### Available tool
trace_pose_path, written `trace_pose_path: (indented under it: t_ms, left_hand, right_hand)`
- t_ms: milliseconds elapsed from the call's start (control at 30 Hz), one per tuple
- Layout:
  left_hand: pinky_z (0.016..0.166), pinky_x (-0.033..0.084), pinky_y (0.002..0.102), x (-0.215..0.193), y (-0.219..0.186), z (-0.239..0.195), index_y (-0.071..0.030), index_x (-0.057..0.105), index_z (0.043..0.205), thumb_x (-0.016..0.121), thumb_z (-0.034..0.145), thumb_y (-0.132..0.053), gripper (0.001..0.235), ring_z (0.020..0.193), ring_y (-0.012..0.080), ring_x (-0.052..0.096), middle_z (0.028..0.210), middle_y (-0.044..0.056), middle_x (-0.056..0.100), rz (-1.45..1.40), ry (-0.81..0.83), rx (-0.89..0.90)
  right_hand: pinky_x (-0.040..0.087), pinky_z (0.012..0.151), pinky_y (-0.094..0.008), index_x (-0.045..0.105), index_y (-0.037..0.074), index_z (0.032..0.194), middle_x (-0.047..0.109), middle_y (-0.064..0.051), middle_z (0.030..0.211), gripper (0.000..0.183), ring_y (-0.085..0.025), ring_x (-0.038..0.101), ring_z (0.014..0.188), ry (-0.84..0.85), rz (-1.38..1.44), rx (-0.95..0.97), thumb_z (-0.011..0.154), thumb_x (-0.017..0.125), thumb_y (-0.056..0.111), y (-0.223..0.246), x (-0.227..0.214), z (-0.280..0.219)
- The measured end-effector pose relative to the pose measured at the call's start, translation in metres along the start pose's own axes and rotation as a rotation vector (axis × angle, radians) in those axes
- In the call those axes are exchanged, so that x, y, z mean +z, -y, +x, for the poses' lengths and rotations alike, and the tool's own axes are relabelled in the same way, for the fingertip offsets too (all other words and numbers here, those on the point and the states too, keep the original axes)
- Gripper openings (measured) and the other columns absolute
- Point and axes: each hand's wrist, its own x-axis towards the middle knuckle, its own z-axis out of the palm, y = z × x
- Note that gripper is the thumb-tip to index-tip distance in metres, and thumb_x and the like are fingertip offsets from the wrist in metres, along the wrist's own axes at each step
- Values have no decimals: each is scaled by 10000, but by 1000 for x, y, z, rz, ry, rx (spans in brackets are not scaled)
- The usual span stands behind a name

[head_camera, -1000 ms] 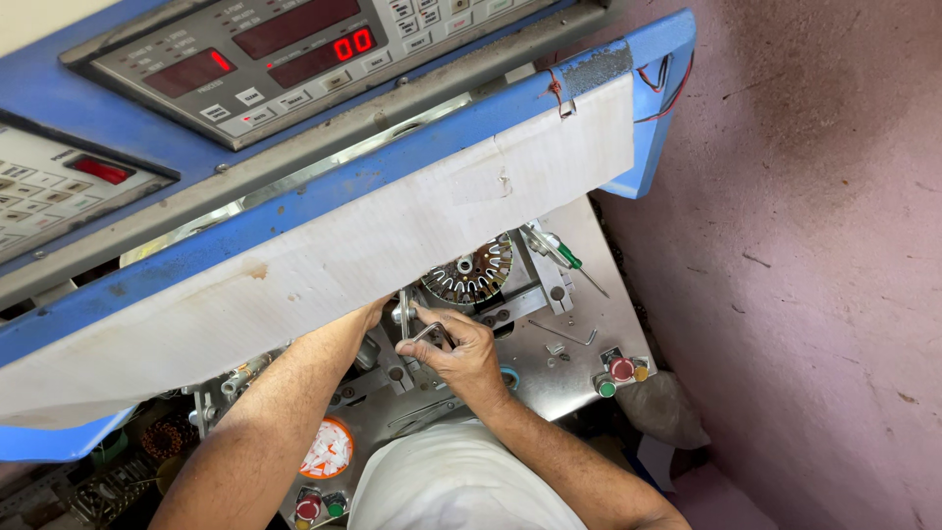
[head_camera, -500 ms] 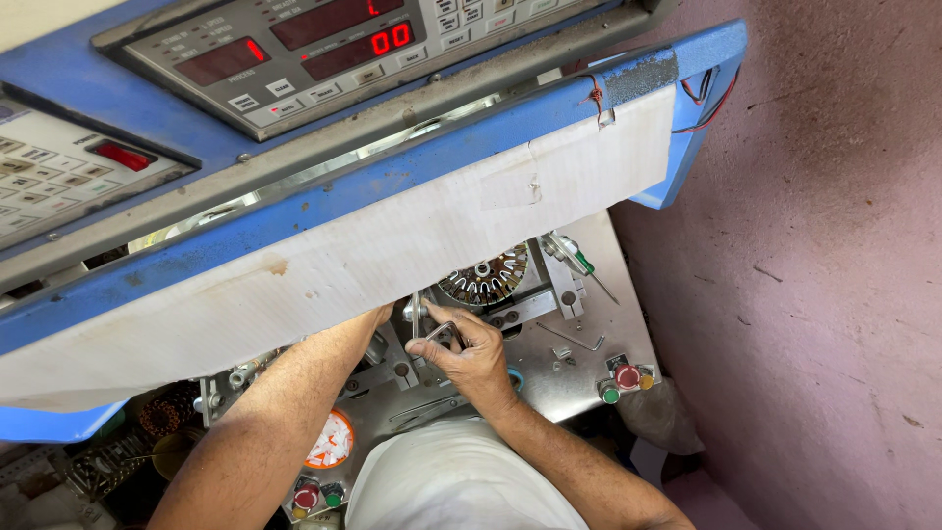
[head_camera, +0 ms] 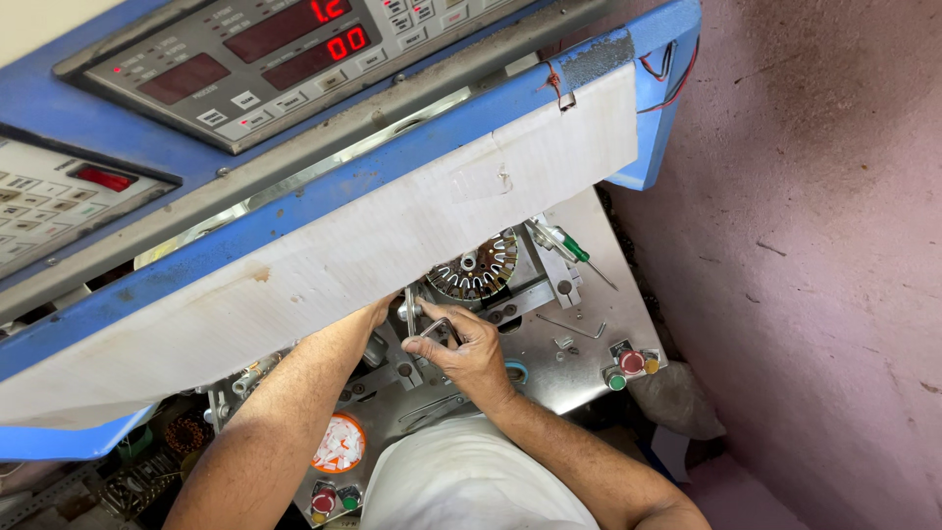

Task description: The person operates an industrial winding machine to prepare fan stators, adjusting the metal components by hand and using a tool to secure the wiring while interacting with a digital control panel.

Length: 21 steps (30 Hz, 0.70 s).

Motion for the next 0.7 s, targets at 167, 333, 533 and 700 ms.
trace_pose_path:
  t_ms: [167,333,533,700]
  left_hand:
    - [1160,282,649,3,-4,-2,-180,269,1598,479,905,-663,870,1531,349,222,1649,158,255,18,3,12]
    - [1161,281,647,7,-7,-2,-179,273,1596,482,905,-661,868,1530,348,224,1649,159,257,32,8,21]
    - [1161,281,645,12,-10,-1,-177,277,1595,485,905,-658,866,1530,347,226,1647,159,261,45,15,27]
    - [1162,280,643,9,-8,-1,-176,280,1593,487,905,-656,865,1529,346,227,1646,159,263,36,9,27]
  right_hand:
    - [392,510,-209,751,117,1291,700,32,904,583,-28,444,609,-2,-41,24,761,913,299,2,-2,-1]
    - [403,526,-205,742,129,1299,714,48,956,570,-20,451,630,-8,-20,-32,778,906,293,4,-3,-1]
    - [376,504,-210,734,144,1318,709,36,964,593,-31,408,594,9,-12,9,769,900,295,6,-4,-1]
    - [441,537,-202,705,145,1328,745,18,1054,574,-28,489,623,28,-20,26,811,854,346,8,-7,0]
